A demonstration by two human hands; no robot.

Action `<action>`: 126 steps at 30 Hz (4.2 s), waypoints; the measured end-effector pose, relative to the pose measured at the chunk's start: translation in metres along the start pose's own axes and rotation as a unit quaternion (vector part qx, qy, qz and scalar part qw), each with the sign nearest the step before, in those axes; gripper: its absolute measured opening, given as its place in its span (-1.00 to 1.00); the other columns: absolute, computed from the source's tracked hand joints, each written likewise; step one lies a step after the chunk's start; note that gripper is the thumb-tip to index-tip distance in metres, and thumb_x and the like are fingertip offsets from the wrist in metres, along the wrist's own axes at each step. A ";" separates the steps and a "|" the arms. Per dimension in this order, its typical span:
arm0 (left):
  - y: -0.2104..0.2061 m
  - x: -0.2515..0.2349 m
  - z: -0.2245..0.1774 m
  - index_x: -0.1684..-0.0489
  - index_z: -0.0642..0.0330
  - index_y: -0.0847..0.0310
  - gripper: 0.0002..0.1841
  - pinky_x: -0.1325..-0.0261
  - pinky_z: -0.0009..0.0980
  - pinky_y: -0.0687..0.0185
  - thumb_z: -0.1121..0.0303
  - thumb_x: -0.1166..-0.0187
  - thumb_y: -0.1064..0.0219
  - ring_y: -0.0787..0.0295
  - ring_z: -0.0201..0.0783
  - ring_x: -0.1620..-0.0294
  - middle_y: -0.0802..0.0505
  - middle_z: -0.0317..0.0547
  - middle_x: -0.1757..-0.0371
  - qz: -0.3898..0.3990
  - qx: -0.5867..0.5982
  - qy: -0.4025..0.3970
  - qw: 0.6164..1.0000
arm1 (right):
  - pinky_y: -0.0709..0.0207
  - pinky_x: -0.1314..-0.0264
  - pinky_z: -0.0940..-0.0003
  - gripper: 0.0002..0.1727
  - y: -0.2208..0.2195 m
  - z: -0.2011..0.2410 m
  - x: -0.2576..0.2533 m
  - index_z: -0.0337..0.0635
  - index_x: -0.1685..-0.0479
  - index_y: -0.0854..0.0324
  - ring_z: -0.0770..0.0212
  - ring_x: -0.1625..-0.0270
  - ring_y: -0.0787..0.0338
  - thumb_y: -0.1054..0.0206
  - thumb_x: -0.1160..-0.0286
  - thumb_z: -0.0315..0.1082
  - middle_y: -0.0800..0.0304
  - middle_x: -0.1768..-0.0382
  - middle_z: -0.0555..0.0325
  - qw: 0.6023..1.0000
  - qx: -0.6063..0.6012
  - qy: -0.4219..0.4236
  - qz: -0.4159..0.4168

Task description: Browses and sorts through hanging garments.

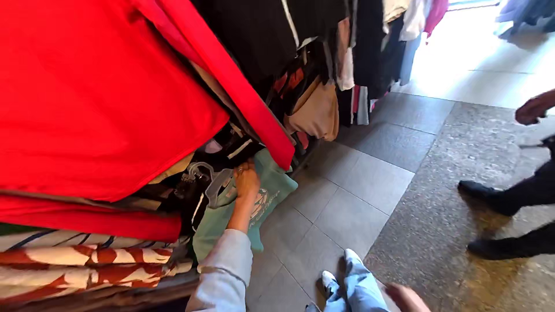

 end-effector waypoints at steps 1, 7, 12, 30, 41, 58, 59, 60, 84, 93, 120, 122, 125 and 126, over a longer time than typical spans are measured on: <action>0.003 0.003 0.000 -0.70 0.42 -0.29 -0.39 -0.72 0.30 -0.04 0.41 -0.65 -0.33 -0.33 0.39 -0.67 -0.53 0.49 -0.57 0.007 0.015 0.009 1.000 | -0.52 -0.29 -0.44 -0.68 0.014 0.055 -0.041 -0.36 -0.13 -0.76 -0.41 -0.17 -0.80 -0.18 -0.72 -0.34 -0.84 -0.04 -0.38 0.998 0.004 0.061 0.009; 0.039 0.069 0.023 -0.25 0.39 -0.70 -0.71 -0.59 0.12 -0.43 0.41 -0.76 -0.19 -0.62 0.22 -0.48 -0.73 0.25 -0.39 -0.129 0.132 0.010 0.983 | -0.53 -0.51 -0.17 -0.52 0.104 0.407 -0.144 -0.28 -0.38 -0.69 -0.21 -0.45 -0.70 -0.18 -0.47 -0.70 -0.74 -0.36 -0.21 0.897 0.036 0.438 -0.045; 0.046 0.114 0.120 -0.48 0.44 -0.49 -0.50 -0.61 0.22 -0.33 0.33 -0.64 -0.38 -0.47 0.32 -0.57 -0.60 0.42 -0.49 -0.258 0.183 0.218 0.923 | -0.29 -0.70 -0.19 -0.43 0.117 0.534 -0.190 -0.32 -0.57 -0.49 -0.26 -0.61 -0.51 -0.37 -0.54 -0.40 -0.59 -0.50 -0.30 0.861 0.093 0.497 -0.059; 0.010 0.176 0.064 -0.24 0.37 -0.73 -0.67 -0.49 -0.02 -0.59 0.38 -0.63 -0.35 -0.76 -0.03 -0.35 -0.84 0.13 -0.27 -0.155 0.383 0.039 0.910 | -0.61 -0.17 -0.32 -0.79 0.053 0.440 -0.126 -0.26 0.14 -0.82 -0.19 -0.06 -0.84 -0.45 -0.54 -0.28 -0.87 0.08 -0.15 0.878 0.152 0.447 0.073; -0.016 0.259 0.085 0.25 0.61 -0.66 -0.70 -0.09 -0.52 -0.65 0.53 -0.68 -0.04 -0.75 -0.42 0.19 -0.83 0.04 0.29 -0.188 0.481 0.051 0.855 | -0.33 -0.67 -0.19 -0.51 0.094 0.566 -0.199 -0.35 -0.45 -0.59 -0.26 -0.57 -0.55 -0.41 -0.50 -0.46 -0.62 -0.45 -0.32 0.874 0.069 0.467 -0.114; -0.008 0.272 0.085 0.18 0.43 -0.69 -0.65 0.09 -0.67 -0.63 0.30 -0.81 -0.09 -0.65 -0.67 0.35 -0.75 -0.31 0.43 -0.168 0.542 -0.031 0.823 | -0.46 -0.41 -0.27 -0.66 0.136 0.577 -0.192 -0.44 -0.07 -0.73 -0.27 -0.26 -0.73 -0.55 -0.40 -0.38 -0.78 -0.10 -0.36 0.894 0.064 0.436 -0.082; -0.007 0.271 0.084 0.15 0.45 -0.69 -0.64 0.09 -0.66 -0.65 0.27 -0.81 -0.10 -0.66 -0.66 0.35 -0.76 -0.31 0.43 -0.167 0.542 -0.035 0.823 | -0.46 -0.41 -0.28 -0.66 0.138 0.573 -0.190 -0.43 -0.06 -0.73 -0.28 -0.26 -0.73 -0.55 -0.40 -0.38 -0.78 -0.10 -0.36 0.893 0.063 0.436 -0.093; -0.006 0.269 0.082 0.05 0.51 -0.67 -0.61 0.10 -0.64 -0.67 0.25 -0.80 -0.13 -0.67 -0.65 0.36 -0.77 -0.29 0.43 -0.168 0.541 -0.036 0.823 | -0.46 -0.41 -0.29 -0.66 0.139 0.567 -0.188 -0.44 -0.06 -0.73 -0.29 -0.27 -0.73 -0.55 -0.40 -0.38 -0.78 -0.11 -0.36 0.892 0.058 0.436 -0.102; 0.006 0.277 0.083 -0.66 0.86 0.48 -0.12 -0.40 -0.41 -0.67 0.45 -0.65 -0.19 -0.85 -0.38 -0.20 -0.86 0.23 -0.17 -0.299 0.473 0.063 0.826 | -0.28 -0.66 -0.32 -0.48 0.079 0.571 -0.200 -0.41 -0.51 -0.52 -0.40 -0.59 -0.50 -0.33 -0.52 -0.54 -0.56 -0.49 -0.42 0.885 0.087 0.439 -0.129; -0.001 0.297 0.093 -0.67 0.77 0.36 -0.01 0.37 -0.79 -0.45 0.48 -0.43 -0.42 -0.48 -0.77 0.53 -0.79 -0.03 -0.06 -0.283 0.521 0.083 0.801 | -0.39 -0.43 -0.43 -0.58 0.081 0.604 -0.225 -0.41 -0.22 -0.70 -0.48 -0.37 -0.63 -0.54 -0.41 -0.38 -0.71 -0.22 -0.45 0.836 0.152 0.487 -0.201; -0.005 0.262 0.085 -0.49 0.47 -0.53 -0.50 -0.25 -0.36 -0.72 0.33 -0.65 -0.20 -0.71 -0.19 -0.41 -0.61 0.29 -0.56 -0.198 0.500 0.097 0.838 | -0.65 0.03 -0.38 -0.82 0.032 0.442 -0.123 -0.22 -0.02 -0.75 -0.25 0.11 -0.87 -0.42 -0.53 -0.41 -0.87 0.19 -0.16 0.899 0.096 0.425 -0.035; -0.014 0.259 0.084 -0.64 0.48 -0.36 -0.40 -0.33 -0.31 -0.69 0.30 -0.65 -0.24 -0.62 -0.13 -0.53 -0.47 0.32 -0.68 -0.188 0.509 0.131 0.830 | -0.68 0.09 -0.30 -0.84 0.010 0.444 -0.099 -0.20 0.00 -0.74 -0.19 0.17 -0.88 -0.41 -0.53 -0.38 -0.86 0.26 -0.12 0.891 0.096 0.445 0.010; -0.010 0.265 0.087 -0.67 0.55 -0.25 -0.28 -0.10 -0.42 -0.70 0.33 -0.53 -0.37 -0.75 -0.26 -0.20 -0.64 0.37 -0.47 -0.244 0.521 0.173 0.799 | -0.63 -0.06 -0.25 -0.83 -0.015 0.458 -0.069 -0.33 -0.01 -0.69 -0.19 0.07 -0.84 -0.35 -0.58 -0.43 -0.82 0.18 -0.20 0.872 0.095 0.455 0.153; -0.004 0.268 0.090 -0.65 0.60 -0.24 -0.26 0.01 -0.50 -0.70 0.37 -0.48 -0.39 -0.77 -0.36 -0.03 -0.74 0.28 -0.31 -0.274 0.521 0.172 0.790 | -0.62 -0.09 -0.24 -0.83 -0.022 0.464 -0.064 -0.37 0.00 -0.68 -0.20 0.06 -0.83 -0.36 -0.57 -0.45 -0.81 0.16 -0.23 0.853 0.102 0.468 0.208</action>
Point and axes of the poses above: each hand's wrist, its own x-axis away from the middle knuckle, its own y-axis out of the back of the hand, z = x × y, the point moved 6 cm from there along -x, towards the middle knuckle
